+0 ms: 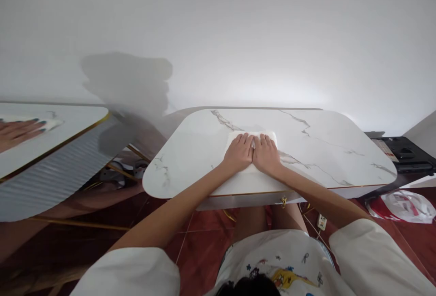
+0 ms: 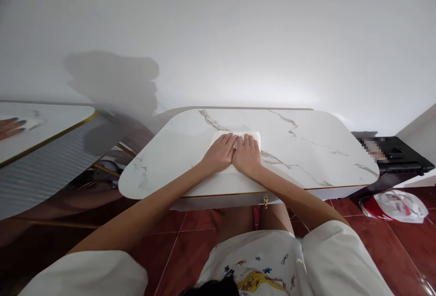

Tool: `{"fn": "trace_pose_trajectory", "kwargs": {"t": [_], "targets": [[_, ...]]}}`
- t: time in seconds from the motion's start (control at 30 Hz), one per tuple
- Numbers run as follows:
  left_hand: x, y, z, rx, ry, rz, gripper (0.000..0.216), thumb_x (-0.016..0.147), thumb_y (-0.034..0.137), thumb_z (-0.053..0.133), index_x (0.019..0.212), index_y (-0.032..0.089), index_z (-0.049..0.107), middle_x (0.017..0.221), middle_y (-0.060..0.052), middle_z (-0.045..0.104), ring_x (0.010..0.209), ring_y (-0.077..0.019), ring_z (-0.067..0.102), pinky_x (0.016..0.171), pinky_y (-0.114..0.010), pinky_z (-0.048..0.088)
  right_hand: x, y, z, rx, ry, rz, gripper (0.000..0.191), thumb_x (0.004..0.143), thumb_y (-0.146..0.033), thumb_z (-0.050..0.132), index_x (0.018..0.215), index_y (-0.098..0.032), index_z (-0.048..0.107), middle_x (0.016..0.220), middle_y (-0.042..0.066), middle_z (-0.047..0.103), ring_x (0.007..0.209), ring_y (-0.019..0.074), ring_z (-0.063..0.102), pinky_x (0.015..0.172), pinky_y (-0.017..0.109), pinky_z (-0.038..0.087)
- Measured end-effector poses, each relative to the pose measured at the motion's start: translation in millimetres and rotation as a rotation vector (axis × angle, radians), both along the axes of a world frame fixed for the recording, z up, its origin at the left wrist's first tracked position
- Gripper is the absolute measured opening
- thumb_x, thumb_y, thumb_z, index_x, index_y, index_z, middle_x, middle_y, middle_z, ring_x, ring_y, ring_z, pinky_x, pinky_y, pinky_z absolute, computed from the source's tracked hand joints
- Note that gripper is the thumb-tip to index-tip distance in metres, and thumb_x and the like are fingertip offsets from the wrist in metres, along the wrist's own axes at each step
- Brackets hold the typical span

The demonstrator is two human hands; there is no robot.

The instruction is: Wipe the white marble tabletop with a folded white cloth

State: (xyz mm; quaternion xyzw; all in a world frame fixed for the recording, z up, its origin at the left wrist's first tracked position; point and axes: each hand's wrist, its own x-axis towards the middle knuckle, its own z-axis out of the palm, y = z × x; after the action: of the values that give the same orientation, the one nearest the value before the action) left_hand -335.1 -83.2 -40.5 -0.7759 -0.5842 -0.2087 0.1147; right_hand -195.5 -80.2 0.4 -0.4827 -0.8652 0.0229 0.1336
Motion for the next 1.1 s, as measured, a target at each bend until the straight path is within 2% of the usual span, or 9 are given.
{"fn": "trace_pose_trajectory", "kwargs": {"t": [0.17,0.3,0.47,0.77,0.93,1.1], "targets": [[12.7,-47.4,2.2,-0.052,-0.035,0.101,0.047,0.094,0.022,0.028,0.136,0.012,0.047,0.141,-0.016,0.051,0.137,-0.028,0.041,0.111,-0.051,0.038,7.9,-38.1,3.1,-0.051,0.039,0.006,0.048,0.099,-0.023,0.037,0.144,-0.008,0.045,0.152,0.019,0.041,0.142,0.031,0.035,0.115,0.045,0.028],[22.2,-81.9,6.6,-0.116,-0.035,0.162,0.049,0.094,0.022,0.028,0.138,0.012,0.046,0.145,-0.015,0.049,0.139,-0.0265,0.039,0.112,-0.05,0.038,12.2,-66.5,-3.0,-0.054,0.083,0.004,0.048,0.097,-0.022,0.04,0.144,-0.009,0.046,0.152,0.019,0.041,0.142,0.0306,0.036,0.114,0.047,0.03],[33.4,-103.7,9.3,-0.113,-0.066,0.223,0.049,0.094,0.022,0.028,0.138,0.013,0.047,0.145,-0.013,0.05,0.14,-0.0262,0.039,0.113,-0.049,0.037,18.0,-80.5,-12.9,-0.019,0.141,0.015,0.048,0.097,-0.022,0.039,0.143,-0.013,0.048,0.152,0.016,0.042,0.142,0.029,0.037,0.114,0.049,0.032],[62.7,-104.5,12.2,-0.144,-0.103,0.317,0.049,0.093,0.023,0.035,0.139,0.013,0.048,0.147,-0.014,0.047,0.14,-0.0296,0.039,0.113,-0.047,0.036,42.0,-76.7,-11.9,-0.001,0.128,0.056,0.048,0.097,-0.022,0.037,0.142,-0.012,0.049,0.15,0.015,0.045,0.14,0.0288,0.04,0.113,0.046,0.033],[71.3,-90.4,11.2,-0.134,-0.063,0.234,0.047,0.093,0.022,0.033,0.137,0.01,0.047,0.144,-0.017,0.049,0.138,-0.0305,0.04,0.111,-0.048,0.037,56.7,-66.6,-8.9,0.0,0.1,0.045,0.048,0.096,-0.021,0.036,0.142,-0.014,0.049,0.15,0.013,0.046,0.139,0.0283,0.041,0.112,0.044,0.033],[64.2,-59.5,7.3,-0.099,-0.067,0.134,0.042,0.093,0.022,0.031,0.13,0.012,0.05,0.136,-0.018,0.052,0.131,-0.0313,0.044,0.106,-0.05,0.039,56.2,-39.4,-4.8,0.009,0.035,0.072,0.048,0.096,-0.02,0.036,0.141,-0.011,0.048,0.149,0.016,0.046,0.138,0.0286,0.041,0.112,0.042,0.031]]}}
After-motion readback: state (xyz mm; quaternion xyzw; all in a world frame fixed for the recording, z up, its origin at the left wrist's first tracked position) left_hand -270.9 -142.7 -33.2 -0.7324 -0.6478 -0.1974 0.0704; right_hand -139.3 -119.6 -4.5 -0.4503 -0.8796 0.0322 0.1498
